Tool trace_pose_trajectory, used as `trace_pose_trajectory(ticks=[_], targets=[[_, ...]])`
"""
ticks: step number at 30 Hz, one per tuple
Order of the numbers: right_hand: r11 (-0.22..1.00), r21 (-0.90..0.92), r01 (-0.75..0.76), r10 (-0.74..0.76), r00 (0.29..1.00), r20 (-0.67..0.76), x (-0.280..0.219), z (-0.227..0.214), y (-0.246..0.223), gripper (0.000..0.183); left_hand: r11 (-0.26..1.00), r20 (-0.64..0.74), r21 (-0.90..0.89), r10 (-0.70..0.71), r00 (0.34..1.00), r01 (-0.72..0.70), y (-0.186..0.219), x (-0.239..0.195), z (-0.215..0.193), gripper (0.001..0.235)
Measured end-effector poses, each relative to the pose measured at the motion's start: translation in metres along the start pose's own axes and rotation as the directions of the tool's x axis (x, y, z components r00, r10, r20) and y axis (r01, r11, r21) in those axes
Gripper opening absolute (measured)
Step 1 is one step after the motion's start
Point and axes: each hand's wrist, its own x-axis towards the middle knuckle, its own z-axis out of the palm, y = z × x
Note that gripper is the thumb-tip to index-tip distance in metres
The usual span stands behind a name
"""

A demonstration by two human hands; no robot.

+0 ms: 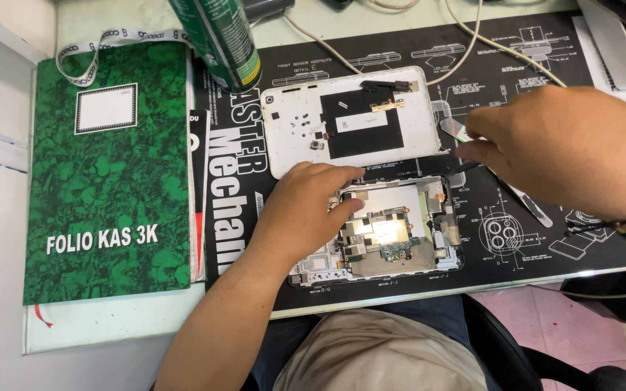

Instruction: The person handles a disassembled smartphone, removing and reattaching ribbon cables and connectors on the motherboard. They use tweezers to manipulate small components and place the motherboard back into the phone chassis.

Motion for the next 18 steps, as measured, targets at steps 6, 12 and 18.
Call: trace_pose_trajectory(ticks=[6,12,18], targets=[[0.896,0.129,0.426,-0.321,0.820,-0.474,0.000,0.005,0.006,0.044,1.000,0.002,0.003,-0.005,1.000,0.005,-0.002,0.000,0.001,0.033],[0.961,0.159,0.227,-0.182,0.950,-0.253,-0.003,0.006,0.009,0.037,1.000,-0.017,0.015,0.025,1.000,-0.024,-0.001,0.000,0.001,0.034],[0.987,0.120,0.108,-0.080,0.973,-0.217,-0.003,0.013,0.008,0.036,1.000,0.005,0.021,0.007,1.000,-0.007,-0.003,-0.001,0.003,0.033]])
